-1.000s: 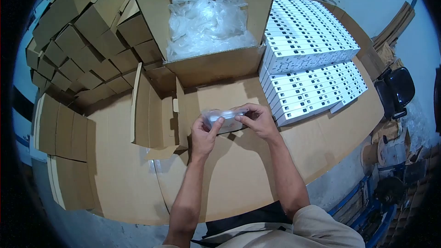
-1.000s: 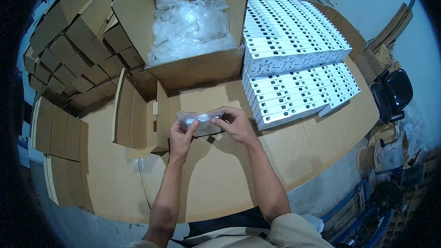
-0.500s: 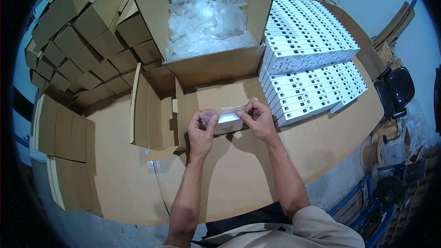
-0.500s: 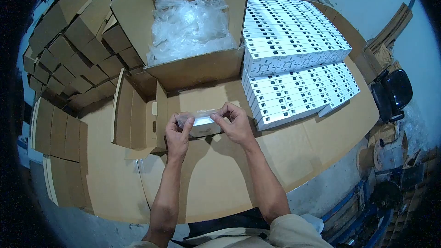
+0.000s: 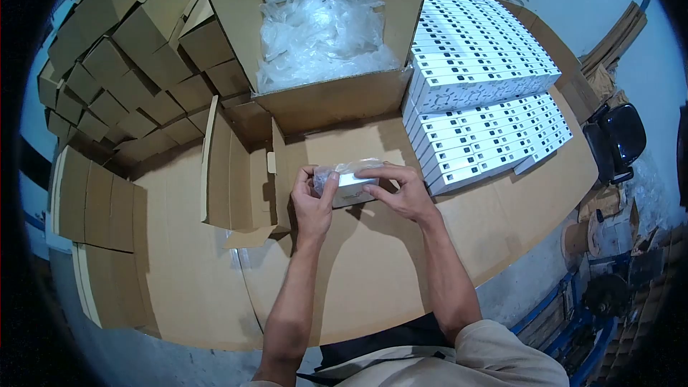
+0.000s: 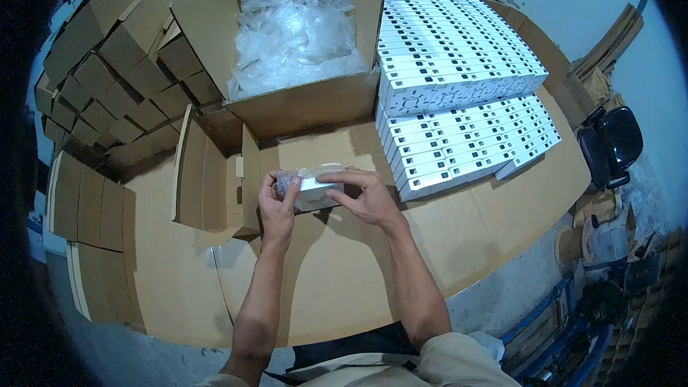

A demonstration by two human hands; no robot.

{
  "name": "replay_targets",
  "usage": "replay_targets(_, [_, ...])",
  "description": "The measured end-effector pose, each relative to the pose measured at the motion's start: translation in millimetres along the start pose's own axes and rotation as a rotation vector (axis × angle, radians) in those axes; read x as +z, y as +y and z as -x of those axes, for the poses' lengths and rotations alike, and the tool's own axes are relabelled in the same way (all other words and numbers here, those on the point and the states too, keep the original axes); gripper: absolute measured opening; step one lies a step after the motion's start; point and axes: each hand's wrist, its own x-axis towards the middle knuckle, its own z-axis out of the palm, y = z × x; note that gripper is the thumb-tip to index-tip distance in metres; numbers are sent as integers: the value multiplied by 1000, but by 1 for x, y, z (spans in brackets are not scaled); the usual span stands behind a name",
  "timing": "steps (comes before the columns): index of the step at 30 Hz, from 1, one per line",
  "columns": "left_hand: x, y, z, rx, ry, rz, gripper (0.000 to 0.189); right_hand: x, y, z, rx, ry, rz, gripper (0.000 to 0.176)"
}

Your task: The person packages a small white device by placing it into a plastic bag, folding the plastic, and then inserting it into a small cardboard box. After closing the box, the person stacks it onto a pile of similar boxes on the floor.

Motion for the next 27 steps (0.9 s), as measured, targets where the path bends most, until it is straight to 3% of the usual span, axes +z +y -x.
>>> replay_targets(9, [0, 0, 1, 21, -3, -34, 27, 3, 5, -1, -31, 46, 3, 31])
replay_targets(12, [10, 3, 3, 208, 79, -18, 33, 2, 7, -2, -8, 38, 18, 29])
replay_targets(14, [16, 16, 10, 522, 228, -290, 33, 2, 5, -2, -11, 38, -12, 28])
replay_targets(16, [14, 23, 15, 775, 211, -580, 33, 1, 3, -2, -12, 30, 1, 28])
replay_targets(18, [5, 23, 17, 958, 16, -884, 32, 0, 3, -3, -35, 34, 23, 28])
replay_targets(21, [6, 24, 18, 937, -54, -983, 29, 0, 5, -3, -71, 39, 42, 27])
replay_targets(27, [1, 21, 9, 775, -35, -758, 30, -1, 9, -2, -8, 20, 43, 28])
